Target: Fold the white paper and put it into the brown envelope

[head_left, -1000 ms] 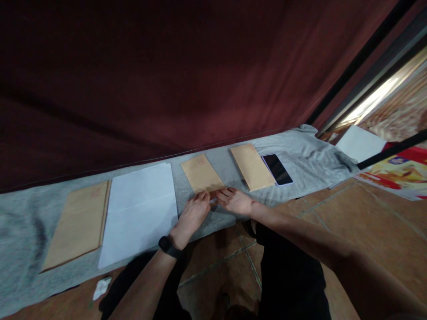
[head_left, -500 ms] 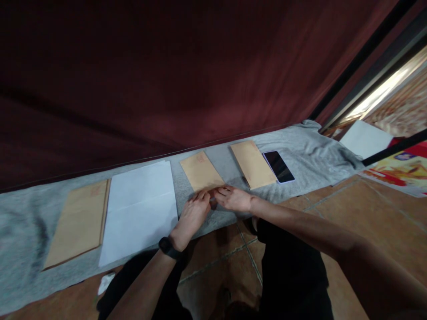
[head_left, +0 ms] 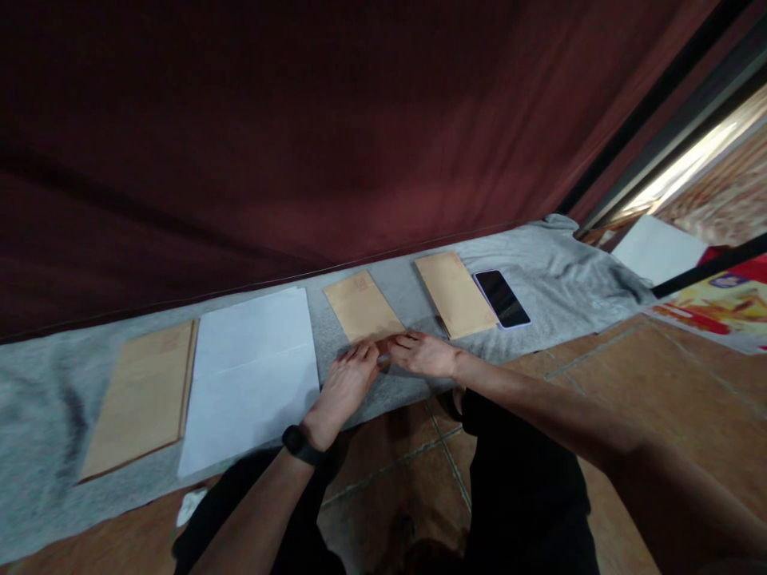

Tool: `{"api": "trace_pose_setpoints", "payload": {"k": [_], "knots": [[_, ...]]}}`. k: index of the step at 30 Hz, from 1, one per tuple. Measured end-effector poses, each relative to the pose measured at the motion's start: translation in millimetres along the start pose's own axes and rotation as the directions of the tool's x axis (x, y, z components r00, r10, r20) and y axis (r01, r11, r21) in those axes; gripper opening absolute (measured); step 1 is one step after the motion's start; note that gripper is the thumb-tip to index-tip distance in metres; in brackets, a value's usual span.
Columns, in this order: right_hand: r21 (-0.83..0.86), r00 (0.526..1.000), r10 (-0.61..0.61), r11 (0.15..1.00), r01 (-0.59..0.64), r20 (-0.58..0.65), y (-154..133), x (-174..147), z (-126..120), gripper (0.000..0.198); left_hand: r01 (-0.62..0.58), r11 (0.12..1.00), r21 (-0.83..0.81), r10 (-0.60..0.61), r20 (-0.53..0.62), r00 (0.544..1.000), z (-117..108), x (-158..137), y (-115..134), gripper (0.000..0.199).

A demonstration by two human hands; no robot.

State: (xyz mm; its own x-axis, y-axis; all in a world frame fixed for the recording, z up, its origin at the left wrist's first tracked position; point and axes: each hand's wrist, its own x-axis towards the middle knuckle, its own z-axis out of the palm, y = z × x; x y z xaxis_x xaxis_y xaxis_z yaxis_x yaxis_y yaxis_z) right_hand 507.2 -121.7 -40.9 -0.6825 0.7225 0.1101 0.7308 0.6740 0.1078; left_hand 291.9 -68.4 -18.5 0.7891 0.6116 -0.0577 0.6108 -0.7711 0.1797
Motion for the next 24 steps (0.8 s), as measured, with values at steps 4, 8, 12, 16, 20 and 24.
{"api": "trace_pose_setpoints", "payload": {"k": [4, 8, 12, 16, 20, 24], "knots": [[0.014, 1.000, -0.018, 1.000, 0.018, -0.022, 1.9, -6.2, 2.6, 0.024, -0.035, 0.999, -0.026, 0.035, -0.021, 0.999, -0.6, -0.9, -1.6, 0.029], [0.187, 0.991, 0.097, 0.979, -0.077, -0.098, 2.8, -17.5, 4.0, 0.026, -0.057, 0.997, -0.052, 0.056, -0.034, 0.998, 0.1, -1.4, -5.5, 0.027], [0.488, 0.903, 0.405, 0.823, -0.290, -0.146, -0.1, -17.1, 4.7, 0.029, -0.097, 0.995, -0.039, 0.093, -0.090, 0.992, 3.4, 1.1, -6.6, 0.034], [0.636, 0.787, 0.606, 0.654, -0.410, -0.116, -10.1, -4.2, 12.6, 0.033, -0.119, 0.993, 0.026, 0.121, -0.078, 0.990, 7.2, 1.3, -4.3, 0.048], [0.579, 0.775, 0.623, 0.672, -0.462, -0.106, -26.8, 1.2, 19.0, 0.037, -0.152, 0.988, -0.008, 0.152, -0.068, 0.986, 10.2, -2.8, -8.4, 0.050], [0.460, 0.781, 0.617, 0.724, -0.514, -0.097, -36.3, 0.8, 15.0, 0.040, -0.172, 0.976, -0.131, 0.156, -0.128, 0.979, 14.9, -3.9, -19.1, 0.036]]}}
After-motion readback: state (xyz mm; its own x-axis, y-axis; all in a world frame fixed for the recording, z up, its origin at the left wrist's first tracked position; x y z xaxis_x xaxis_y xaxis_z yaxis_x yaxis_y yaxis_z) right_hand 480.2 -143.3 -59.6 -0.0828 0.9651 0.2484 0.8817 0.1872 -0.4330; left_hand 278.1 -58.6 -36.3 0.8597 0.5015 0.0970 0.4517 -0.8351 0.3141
